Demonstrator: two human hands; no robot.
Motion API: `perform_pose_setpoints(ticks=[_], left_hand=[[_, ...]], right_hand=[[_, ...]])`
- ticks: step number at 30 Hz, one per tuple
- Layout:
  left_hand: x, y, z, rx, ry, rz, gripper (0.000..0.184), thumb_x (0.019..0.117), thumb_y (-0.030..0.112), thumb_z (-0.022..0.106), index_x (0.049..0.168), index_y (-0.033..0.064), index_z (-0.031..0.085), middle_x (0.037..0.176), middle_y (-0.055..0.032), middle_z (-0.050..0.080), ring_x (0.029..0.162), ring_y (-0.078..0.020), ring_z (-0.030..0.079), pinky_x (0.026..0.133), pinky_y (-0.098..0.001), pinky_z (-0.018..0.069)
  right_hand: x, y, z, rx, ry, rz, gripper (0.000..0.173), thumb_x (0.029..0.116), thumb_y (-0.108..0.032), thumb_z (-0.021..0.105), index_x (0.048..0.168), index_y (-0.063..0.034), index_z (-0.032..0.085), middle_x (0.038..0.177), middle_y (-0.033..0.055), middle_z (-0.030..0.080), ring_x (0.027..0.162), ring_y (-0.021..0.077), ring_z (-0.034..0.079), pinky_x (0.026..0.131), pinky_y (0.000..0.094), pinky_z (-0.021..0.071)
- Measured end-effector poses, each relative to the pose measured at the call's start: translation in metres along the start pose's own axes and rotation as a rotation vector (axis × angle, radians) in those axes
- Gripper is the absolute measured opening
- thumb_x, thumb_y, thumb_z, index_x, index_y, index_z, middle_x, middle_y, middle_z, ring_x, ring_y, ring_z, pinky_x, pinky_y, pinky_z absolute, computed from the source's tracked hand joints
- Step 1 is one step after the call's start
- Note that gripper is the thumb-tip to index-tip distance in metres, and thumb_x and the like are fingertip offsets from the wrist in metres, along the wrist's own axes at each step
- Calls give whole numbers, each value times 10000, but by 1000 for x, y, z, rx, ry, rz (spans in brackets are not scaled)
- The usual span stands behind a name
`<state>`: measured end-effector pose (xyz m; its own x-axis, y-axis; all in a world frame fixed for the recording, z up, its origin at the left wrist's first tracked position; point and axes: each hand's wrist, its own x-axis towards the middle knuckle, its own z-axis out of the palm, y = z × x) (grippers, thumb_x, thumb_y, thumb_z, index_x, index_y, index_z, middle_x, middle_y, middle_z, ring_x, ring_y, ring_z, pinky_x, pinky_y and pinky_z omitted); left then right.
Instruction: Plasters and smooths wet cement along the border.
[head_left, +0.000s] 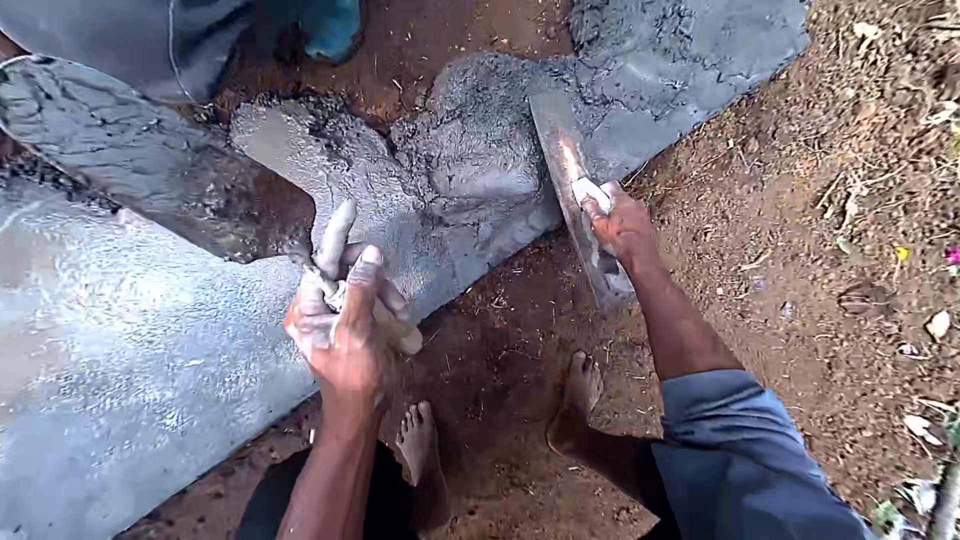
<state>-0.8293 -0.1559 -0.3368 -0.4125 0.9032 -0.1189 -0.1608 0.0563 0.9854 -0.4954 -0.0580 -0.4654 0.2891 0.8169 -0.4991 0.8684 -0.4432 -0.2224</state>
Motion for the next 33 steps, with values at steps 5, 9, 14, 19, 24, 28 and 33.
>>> perform_pose_setpoints(ticks=[5, 9, 14, 19, 24, 28, 33], left_hand=[[11, 8, -5, -143, -8, -56, 399, 1068, 85, 420, 1457, 64, 509, 847, -19, 625, 503, -79, 547, 438, -205, 508], [5, 15, -21, -152, -14, 58, 417, 1049, 71, 404, 1457, 51, 489, 774, -10, 608, 488, -80, 546, 431, -200, 506], [-3, 20, -66, -151, 16, 66, 344, 1072, 54, 321, 1386, 42, 463, 772, -30, 607, 501, -109, 575, 448, -226, 536], [-4, 27, -72, -189, 24, 64, 305, 1084, 52, 277, 1287, 10, 501, 763, -48, 614, 502, -114, 583, 460, -222, 536], [7, 21, -61, -188, 48, 133, 304, 1064, 58, 341, 1312, 40, 516, 816, -36, 605, 508, -110, 570, 443, -230, 536], [11, 19, -51, -204, 27, 125, 264, 1083, 87, 362, 1295, 71, 519, 847, -23, 599, 529, -105, 565, 445, -229, 528], [9, 25, -46, -268, -1, 148, 208, 1078, 70, 340, 1077, 55, 547, 788, -29, 572, 529, -120, 569, 453, -231, 535]], right_hand=[[39, -43, -25, -214, 334, -128, 626, 1018, -520, 491, 1418, -39, 515, 1102, 337, 683, 1015, 562, 671, 779, 729, 490], [97, -84, -40, -351, 397, -272, 523, 1040, -446, 510, 1342, -20, 544, 1123, 327, 684, 1037, 558, 669, 804, 724, 491], [132, -98, -41, -508, 329, -583, 452, 1070, -377, 505, 1366, -38, 533, 1185, 356, 650, 1060, 600, 642, 818, 747, 481], [113, -63, -43, -577, 361, -853, 378, 1076, -307, 499, 1265, 14, 565, 1160, 335, 653, 1080, 563, 646, 833, 706, 492], [78, -32, -62, -498, 452, -786, 444, 1049, -392, 508, 1243, 0, 582, 1072, 339, 665, 982, 585, 665, 754, 727, 496], [71, -57, -52, -97, 102, -407, 550, 1063, -508, 482, 1210, -5, 650, 1108, 318, 668, 1038, 511, 657, 887, 727, 482], [62, -80, -4, -192, -114, -375, 556, 1063, -527, 492, 1168, -6, 655, 1088, 291, 672, 1061, 474, 660, 895, 694, 496]])
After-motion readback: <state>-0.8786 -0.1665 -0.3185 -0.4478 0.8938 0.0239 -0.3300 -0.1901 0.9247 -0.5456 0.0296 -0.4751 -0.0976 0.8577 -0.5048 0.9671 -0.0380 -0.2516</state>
